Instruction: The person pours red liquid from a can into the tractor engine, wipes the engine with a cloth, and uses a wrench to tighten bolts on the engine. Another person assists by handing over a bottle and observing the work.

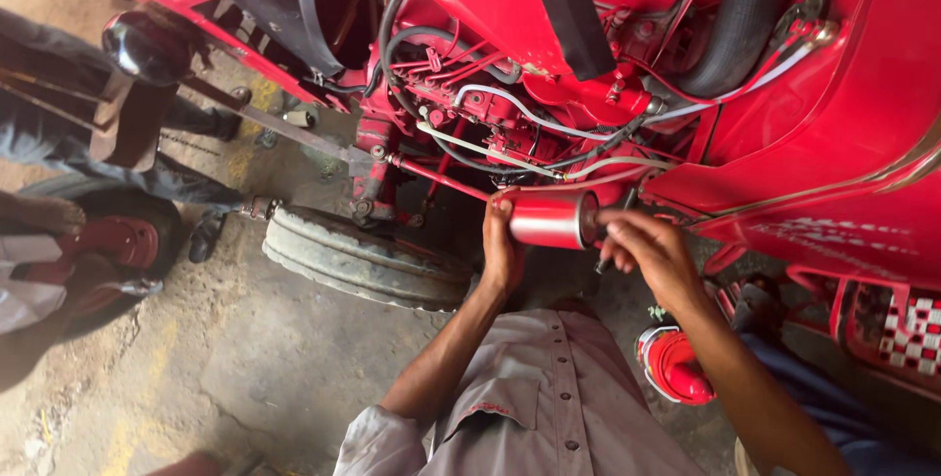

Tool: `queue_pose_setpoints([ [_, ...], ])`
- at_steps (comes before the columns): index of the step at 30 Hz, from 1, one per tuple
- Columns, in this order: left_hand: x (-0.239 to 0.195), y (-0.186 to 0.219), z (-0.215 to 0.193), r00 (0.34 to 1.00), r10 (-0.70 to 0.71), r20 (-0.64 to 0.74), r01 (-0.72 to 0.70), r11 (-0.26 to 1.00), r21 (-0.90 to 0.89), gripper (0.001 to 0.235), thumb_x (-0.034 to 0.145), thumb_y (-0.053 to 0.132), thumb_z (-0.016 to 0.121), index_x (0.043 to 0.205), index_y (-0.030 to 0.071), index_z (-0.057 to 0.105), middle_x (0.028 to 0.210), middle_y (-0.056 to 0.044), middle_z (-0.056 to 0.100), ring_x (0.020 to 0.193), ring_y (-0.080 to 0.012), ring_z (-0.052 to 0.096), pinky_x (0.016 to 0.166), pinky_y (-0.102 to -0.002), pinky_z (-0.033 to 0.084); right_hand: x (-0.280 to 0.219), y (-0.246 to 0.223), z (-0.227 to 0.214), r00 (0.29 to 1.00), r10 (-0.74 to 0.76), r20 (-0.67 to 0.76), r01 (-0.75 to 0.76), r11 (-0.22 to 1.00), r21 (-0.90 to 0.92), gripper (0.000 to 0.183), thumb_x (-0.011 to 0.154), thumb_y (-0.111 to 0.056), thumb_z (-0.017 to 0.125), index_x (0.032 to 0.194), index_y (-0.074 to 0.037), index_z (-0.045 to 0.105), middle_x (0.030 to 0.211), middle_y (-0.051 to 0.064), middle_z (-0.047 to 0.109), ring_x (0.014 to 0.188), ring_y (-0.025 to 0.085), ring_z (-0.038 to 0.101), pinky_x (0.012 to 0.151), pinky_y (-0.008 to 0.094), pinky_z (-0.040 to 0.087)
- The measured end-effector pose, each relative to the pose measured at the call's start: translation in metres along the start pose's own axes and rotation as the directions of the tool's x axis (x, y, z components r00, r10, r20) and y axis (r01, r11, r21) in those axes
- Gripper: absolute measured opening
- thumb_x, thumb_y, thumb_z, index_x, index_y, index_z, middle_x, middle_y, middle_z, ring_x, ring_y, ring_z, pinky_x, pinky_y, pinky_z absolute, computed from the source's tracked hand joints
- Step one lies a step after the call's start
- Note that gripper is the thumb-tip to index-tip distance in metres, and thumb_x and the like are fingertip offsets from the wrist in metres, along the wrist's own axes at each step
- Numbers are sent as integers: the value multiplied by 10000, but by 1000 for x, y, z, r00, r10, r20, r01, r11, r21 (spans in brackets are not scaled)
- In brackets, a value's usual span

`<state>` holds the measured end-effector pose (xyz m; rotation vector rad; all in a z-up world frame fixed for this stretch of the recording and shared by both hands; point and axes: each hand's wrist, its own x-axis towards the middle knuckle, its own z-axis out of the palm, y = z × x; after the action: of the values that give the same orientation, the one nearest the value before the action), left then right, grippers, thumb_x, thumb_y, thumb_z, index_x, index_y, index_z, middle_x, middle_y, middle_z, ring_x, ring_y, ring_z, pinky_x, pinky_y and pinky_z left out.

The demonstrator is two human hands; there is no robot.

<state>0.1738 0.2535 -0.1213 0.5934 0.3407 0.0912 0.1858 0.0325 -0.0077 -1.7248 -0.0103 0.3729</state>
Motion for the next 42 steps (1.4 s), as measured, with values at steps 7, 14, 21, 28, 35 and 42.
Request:
queue_pose_setpoints([
  [7,35,-11,-22,931,-358,78,360,933,-18,574,1016,548,572,1306,52,580,1166,-114,686,985,-232,700,760,-398,615,17,-17,42,953,-285,103,302,884,-358,962,772,-232,868,1527,32,332,1507,229,433,1338,313,475,975,413,479],
  [14,60,-19,0,836,-508,208,511,859,45,603,1035,541,497,1391,56,550,1286,-137,680,1135,-266,692,839,-425,635,37,-43,46,885,-450,118,408,629,-662,891,765,-254,881,1499,-12,437,1464,213,519,1352,358,534,1086,438,470],
  [21,112,-46,-4,848,-480,225,502,864,-47,633,1037,531,462,1450,52,497,1379,-138,624,1235,-270,648,882,-433,641,60,-85,8,835,-549,40,464,663,-587,383,975,-132,721,1331,-44,612,1381,163,619,1233,293,666,910,348,614],
  [28,133,-79,-5,903,-413,118,423,902,-82,682,1028,566,469,1460,38,479,1379,-161,613,1236,-316,633,863,-453,641,107,-122,-20,698,-687,200,524,300,-797,308,1008,-72,699,1310,-17,668,1308,129,648,1167,324,682,978,397,575],
  [35,143,-96,7,924,-370,96,381,912,-154,736,999,610,498,1481,56,455,1437,-165,579,1257,-347,621,959,-497,591,142,-120,-22,767,-532,360,541,232,-809,166,984,-91,701,1137,-31,726,1060,89,708,935,268,712,799,390,588],
  [42,153,-102,27,954,-298,41,299,930,-215,750,988,617,515,1478,53,456,1435,-143,576,1254,-329,620,955,-493,598,158,-127,-31,808,-395,437,518,122,-847,98,903,-22,676,1000,-30,689,895,94,663,807,302,698,685,435,571],
])
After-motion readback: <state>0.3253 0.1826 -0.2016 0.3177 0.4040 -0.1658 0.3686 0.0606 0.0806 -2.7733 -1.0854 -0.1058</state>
